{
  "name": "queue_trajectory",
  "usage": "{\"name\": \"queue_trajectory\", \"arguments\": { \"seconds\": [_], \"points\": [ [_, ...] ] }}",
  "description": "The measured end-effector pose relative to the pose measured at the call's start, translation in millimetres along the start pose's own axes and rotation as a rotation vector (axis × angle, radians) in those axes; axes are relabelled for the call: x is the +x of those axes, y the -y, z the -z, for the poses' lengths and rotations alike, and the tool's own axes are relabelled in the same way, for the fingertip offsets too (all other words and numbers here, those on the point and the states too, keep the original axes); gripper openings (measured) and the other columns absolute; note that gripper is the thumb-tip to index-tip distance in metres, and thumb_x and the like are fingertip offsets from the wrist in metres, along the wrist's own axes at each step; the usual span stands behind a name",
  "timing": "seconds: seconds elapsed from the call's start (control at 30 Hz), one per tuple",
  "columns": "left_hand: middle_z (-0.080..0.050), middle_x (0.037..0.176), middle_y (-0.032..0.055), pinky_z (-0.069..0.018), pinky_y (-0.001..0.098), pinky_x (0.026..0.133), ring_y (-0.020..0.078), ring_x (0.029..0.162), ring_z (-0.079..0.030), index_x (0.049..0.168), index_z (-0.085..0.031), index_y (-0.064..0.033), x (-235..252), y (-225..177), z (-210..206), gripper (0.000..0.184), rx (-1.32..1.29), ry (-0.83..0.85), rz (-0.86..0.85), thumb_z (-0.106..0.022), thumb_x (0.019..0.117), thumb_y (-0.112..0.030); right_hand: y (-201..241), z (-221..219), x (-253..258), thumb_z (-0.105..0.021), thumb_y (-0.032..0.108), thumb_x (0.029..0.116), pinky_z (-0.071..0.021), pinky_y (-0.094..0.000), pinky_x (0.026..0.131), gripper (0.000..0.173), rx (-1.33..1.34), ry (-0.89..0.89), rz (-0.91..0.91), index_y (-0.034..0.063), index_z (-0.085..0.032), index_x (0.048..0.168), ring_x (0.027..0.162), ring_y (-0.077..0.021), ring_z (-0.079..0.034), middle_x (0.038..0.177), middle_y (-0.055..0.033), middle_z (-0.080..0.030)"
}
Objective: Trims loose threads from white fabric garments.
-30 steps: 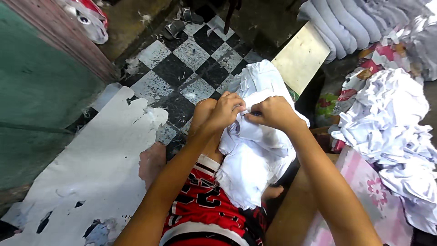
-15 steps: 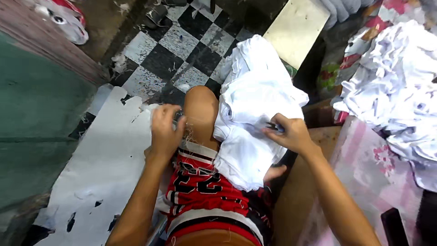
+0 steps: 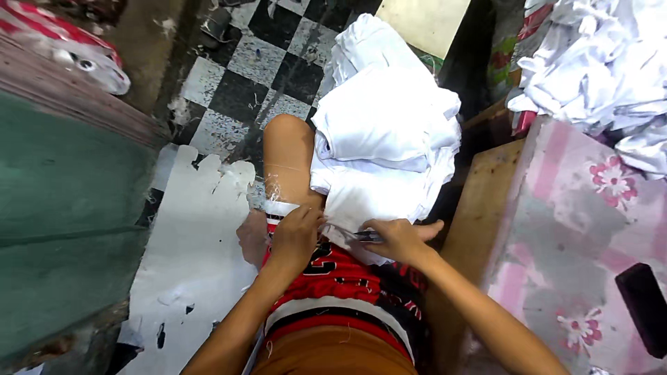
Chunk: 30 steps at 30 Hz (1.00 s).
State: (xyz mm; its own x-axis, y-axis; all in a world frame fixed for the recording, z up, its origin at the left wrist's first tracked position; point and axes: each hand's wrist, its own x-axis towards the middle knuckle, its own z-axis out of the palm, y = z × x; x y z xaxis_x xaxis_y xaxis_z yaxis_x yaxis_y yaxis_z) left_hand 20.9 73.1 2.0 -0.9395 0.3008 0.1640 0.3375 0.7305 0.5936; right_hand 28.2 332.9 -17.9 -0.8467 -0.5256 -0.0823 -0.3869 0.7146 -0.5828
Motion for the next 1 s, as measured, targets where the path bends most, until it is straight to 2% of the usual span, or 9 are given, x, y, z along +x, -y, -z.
{"name": "queue_trajectory", "arguments": {
  "seconds": [0.13, 0.27, 0.33, 0.4, 0.47, 0.57, 0.67, 0.87, 1.0],
  "points": [
    [-0.066, 0.085, 0.0193, -0.058, 0.0523, 0.076, 0.0371, 0.083, -0.07, 0.093, -0.072, 0.0052, -12.4, 6.9, 24.8, 0.013, 0.085, 0.185, 0.032, -0.062, 0.0972, -0.003, 11.1, -5.2, 13.3, -0.073, 0.039, 0.0897, -0.0511, -0.0462, 0.05, 0.039, -0.046, -0.164, 0.116, 0.002, -0.072, 0.102, 0.055, -0.028, -0.066, 0.07, -0.0115, -0.07],
    [-0.069, 0.098, 0.0267, -0.0519, 0.0614, 0.089, 0.0468, 0.101, -0.066, 0.098, -0.071, 0.0075, -10.9, 3.8, 58.1, 0.012, 0.231, 0.5, 0.285, -0.064, 0.0981, -0.001, 15.9, -8.1, 30.5, -0.079, 0.031, 0.0831, -0.0514, -0.0422, 0.048, 0.035, -0.079, -0.25, 0.237, 0.0014, -0.07, 0.098, 0.058, -0.026, -0.067, 0.077, -0.0112, -0.071],
    [-0.066, 0.104, 0.0295, -0.0494, 0.063, 0.09, 0.0501, 0.107, -0.061, 0.1, -0.073, 0.0074, -5.8, 4.0, 71.1, 0.013, 0.288, 0.554, 0.389, -0.067, 0.0969, -0.004, 16.2, -9.8, 37.1, -0.079, 0.031, 0.0823, -0.0505, -0.0407, 0.047, 0.034, -0.092, -0.249, 0.27, 0.0017, -0.071, 0.098, 0.058, -0.0254, -0.067, 0.079, -0.0113, -0.07],
    [-0.065, 0.105, 0.0294, -0.0508, 0.0623, 0.088, 0.0491, 0.103, -0.063, 0.101, -0.073, 0.008, -0.6, 6.7, 76.3, 0.015, 0.221, 0.432, 0.341, -0.072, 0.0943, -0.005, 16.2, -12.8, 41.2, -0.079, 0.032, 0.081, -0.0483, -0.0395, 0.046, 0.035, -0.115, -0.259, 0.294, 0.0018, -0.071, 0.097, 0.056, -0.025, -0.065, 0.077, -0.0107, -0.069],
    [-0.069, 0.1, 0.0231, -0.0559, 0.0572, 0.08, 0.0389, 0.088, -0.069, 0.107, -0.072, 0.0058, 10.4, 8.4, 68.3, 0.018, 0.057, 0.286, 0.244, -0.069, 0.0964, -0.008, 16.2, -15.3, 42.2, -0.079, 0.032, 0.0806, -0.0467, -0.0388, 0.045, 0.035, -0.129, -0.255, 0.309, 0.0019, -0.071, 0.097, 0.054, -0.0248, -0.063, 0.075, -0.0106, -0.068],
    [-0.073, 0.098, 0.015, -0.0606, 0.0465, 0.074, 0.025, 0.079, -0.072, 0.115, -0.069, 0.002, 32.7, -0.6, 41.5, 0.028, -0.227, 0.286, 0.335, -0.069, 0.0991, -0.02, 17.5, -13.8, 41.2, -0.077, 0.034, 0.0825, -0.0462, -0.0374, 0.045, 0.034, -0.099, -0.27, 0.324, 0.0023, -0.071, 0.093, 0.054, -0.0232, -0.063, 0.072, -0.01, -0.068],
    [-0.071, 0.093, 0.0173, -0.0592, 0.0484, 0.075, 0.0284, 0.079, -0.071, 0.115, -0.066, 0.0044, 40.1, -5.2, 14.8, 0.038, -0.281, 0.308, 0.398, -0.079, 0.0915, -0.023, 17.0, -5.6, 39.5, -0.074, 0.028, 0.0827, -0.049, -0.038, 0.046, 0.028, -0.046, -0.295, 0.295, 0.0011, -0.07, 0.091, 0.056, -0.0229, -0.065, 0.071, -0.01, -0.068],
    [-0.069, 0.078, 0.0159, -0.0592, 0.0459, 0.066, 0.0276, 0.067, -0.07, 0.093, -0.07, 0.0036, 24.2, -6.4, -10.6, 0.017, -0.218, 0.082, 0.356, -0.068, 0.0986, -0.012, 8.1, 7.0, 43.2, -0.073, 0.023, 0.0845, -0.0488, -0.0354, 0.046, 0.024, -0.033, -0.321, 0.244, 0.0003, -0.07, 0.093, 0.055, -0.0195, -0.064, 0.071, -0.0092, -0.068],
    [-0.07, 0.082, 0.0151, -0.0604, 0.0408, 0.065, 0.0232, 0.066, -0.069, 0.097, -0.07, 0.003, 18.1, -4.1, -11.9, 0.016, -0.355, 0.038, 0.421, -0.064, 0.101, -0.011, 8.5, 9.7, 51.4, -0.072, 0.022, 0.0841, -0.0475, -0.0339, 0.046, 0.024, -0.032, -0.317, 0.225, 0.0, -0.071, 0.093, 0.055, -0.0184, -0.062, 0.07, -0.0084, -0.067]
  ]
}}
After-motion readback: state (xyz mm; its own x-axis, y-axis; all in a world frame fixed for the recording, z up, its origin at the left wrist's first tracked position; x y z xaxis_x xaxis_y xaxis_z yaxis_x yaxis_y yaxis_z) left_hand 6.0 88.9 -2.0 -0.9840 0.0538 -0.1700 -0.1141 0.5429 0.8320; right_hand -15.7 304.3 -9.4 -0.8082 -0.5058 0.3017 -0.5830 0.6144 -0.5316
